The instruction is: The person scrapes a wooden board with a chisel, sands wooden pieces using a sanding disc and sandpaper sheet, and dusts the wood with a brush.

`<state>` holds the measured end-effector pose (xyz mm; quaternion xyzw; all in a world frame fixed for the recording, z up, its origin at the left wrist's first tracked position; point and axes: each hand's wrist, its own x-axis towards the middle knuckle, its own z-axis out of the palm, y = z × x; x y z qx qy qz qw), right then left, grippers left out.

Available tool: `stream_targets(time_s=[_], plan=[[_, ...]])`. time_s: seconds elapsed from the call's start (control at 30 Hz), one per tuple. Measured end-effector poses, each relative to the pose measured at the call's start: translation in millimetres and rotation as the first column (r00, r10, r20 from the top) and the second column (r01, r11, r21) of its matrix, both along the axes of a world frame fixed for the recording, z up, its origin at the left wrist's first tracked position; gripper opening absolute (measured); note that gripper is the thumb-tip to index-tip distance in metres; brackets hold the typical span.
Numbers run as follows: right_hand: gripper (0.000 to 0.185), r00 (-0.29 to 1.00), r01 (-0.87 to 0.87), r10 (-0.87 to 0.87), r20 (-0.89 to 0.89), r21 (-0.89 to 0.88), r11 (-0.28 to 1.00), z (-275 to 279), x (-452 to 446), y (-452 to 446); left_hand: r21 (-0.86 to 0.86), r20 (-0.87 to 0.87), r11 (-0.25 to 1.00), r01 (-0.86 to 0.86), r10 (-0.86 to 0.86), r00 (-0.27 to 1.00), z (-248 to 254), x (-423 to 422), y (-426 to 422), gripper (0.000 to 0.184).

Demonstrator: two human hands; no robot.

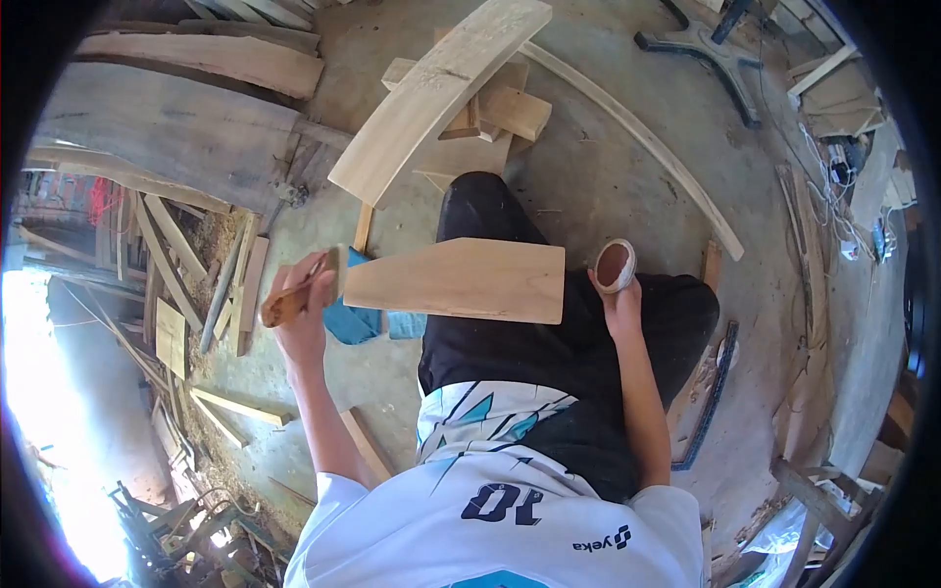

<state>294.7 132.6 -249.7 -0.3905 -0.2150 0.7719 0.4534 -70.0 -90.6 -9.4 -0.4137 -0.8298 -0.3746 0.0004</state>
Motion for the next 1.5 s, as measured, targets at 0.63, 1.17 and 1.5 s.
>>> stream_targets(time_s=[0.63, 1.17, 1.5], plan=[[0.026, 0.994, -0.044, 0.047, 0.101, -0.025, 0.999, 6, -11, -5, -0.129, 0.437, 0.927, 0.352, -0.266, 0.859, -3, 29, 40, 0.014], [0.026, 0.983, -0.041, 0.052, 0.174, -0.066, 0.997, 4, -17, -2, -0.140, 0.531, 0.660, 0.738, -0.579, 0.618, 7, 71, 79, 0.018], [0.027, 0.978, -0.059, 0.071, 0.194, -0.067, 0.996, -6, -14, 0, -0.101, 0.657, 0.490, 0.866, -0.621, 0.428, 13, 92, 113, 0.016]])
